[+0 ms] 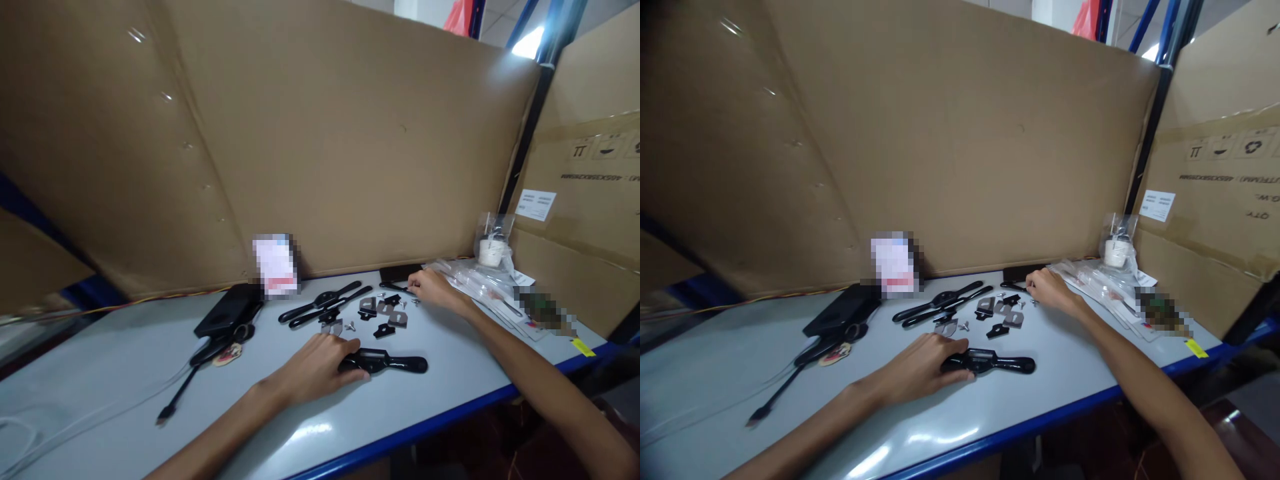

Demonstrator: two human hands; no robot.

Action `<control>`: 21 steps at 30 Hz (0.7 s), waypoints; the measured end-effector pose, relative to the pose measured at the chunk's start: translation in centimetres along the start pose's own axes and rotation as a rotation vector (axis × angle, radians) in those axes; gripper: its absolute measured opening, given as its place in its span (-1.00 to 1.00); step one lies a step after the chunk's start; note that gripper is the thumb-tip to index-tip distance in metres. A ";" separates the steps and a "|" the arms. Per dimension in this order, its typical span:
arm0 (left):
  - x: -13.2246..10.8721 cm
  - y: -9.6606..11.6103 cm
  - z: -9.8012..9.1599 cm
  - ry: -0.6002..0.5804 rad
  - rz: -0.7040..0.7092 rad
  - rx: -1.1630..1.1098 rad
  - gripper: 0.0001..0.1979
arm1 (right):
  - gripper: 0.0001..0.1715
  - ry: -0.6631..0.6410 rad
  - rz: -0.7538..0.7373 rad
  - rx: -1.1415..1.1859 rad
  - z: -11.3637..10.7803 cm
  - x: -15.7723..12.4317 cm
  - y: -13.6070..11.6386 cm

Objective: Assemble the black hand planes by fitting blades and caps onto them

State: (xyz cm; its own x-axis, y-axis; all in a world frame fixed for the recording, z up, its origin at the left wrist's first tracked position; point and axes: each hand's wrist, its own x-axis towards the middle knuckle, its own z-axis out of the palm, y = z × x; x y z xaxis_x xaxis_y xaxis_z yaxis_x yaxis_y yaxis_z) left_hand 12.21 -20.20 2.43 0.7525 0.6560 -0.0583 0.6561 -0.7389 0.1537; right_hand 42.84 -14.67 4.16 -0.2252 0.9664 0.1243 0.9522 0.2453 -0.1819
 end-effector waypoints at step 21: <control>-0.1 0.1 -0.2 0.008 0.022 0.071 -0.52 | -0.80 -0.024 -0.112 -0.007 -0.6 -0.7 -1.2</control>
State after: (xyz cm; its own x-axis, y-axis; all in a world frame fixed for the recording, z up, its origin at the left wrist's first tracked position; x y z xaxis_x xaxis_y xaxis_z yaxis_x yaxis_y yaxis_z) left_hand 12.19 -20.24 2.67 0.7664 0.6405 -0.0482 0.6421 -0.7619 0.0850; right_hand 42.02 -15.67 4.90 -0.3349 0.9345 0.1205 0.9222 0.3514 -0.1617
